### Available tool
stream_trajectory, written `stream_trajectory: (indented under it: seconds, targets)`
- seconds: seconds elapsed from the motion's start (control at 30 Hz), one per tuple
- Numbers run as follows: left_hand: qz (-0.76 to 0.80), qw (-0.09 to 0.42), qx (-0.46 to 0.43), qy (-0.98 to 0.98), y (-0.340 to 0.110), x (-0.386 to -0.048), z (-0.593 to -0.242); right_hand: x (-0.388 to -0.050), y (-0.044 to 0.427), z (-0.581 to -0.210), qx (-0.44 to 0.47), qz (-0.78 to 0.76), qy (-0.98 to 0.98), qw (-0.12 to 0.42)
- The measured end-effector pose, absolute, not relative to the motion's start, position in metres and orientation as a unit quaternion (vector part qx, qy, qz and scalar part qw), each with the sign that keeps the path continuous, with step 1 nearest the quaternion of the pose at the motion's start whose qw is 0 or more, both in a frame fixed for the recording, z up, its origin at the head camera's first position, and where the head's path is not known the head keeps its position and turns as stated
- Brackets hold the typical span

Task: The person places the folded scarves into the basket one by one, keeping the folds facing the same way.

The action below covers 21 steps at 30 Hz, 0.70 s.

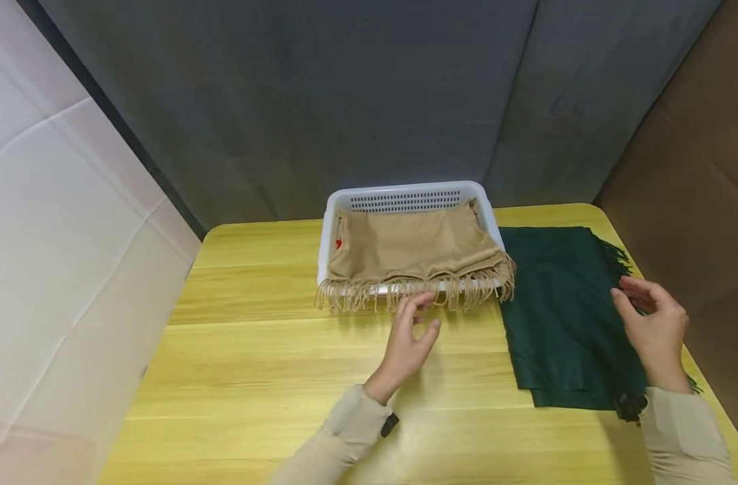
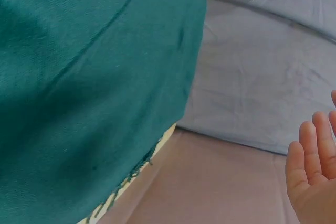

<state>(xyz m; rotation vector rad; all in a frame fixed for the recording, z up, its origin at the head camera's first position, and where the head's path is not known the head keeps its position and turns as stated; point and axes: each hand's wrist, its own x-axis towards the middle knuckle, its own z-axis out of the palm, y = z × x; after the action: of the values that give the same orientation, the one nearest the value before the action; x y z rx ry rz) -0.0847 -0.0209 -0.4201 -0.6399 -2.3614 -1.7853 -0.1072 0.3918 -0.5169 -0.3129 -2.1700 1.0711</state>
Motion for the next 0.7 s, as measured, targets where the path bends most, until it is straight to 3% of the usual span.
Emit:
stream_trajectory:
  seconds: [0.2, 0.4, 0.7]
  targets:
    - [-0.563, 0.019, -0.208, -0.800, -0.002, -0.087, -0.446, -0.107, 0.415, -0.540, -0.153, 0.377, -0.852, 0.329]
    - [-0.567, 0.018, -0.192, -0.801, 0.011, -0.085, -0.458, -0.102, 0.418, -0.542, -0.170, 0.400, -0.846, 0.308]
    - [-0.558, -0.033, -0.160, -0.814, 0.039, -0.078, -0.474, -0.087, 0.417, -0.551, -0.221, 0.346, -0.882, 0.232]
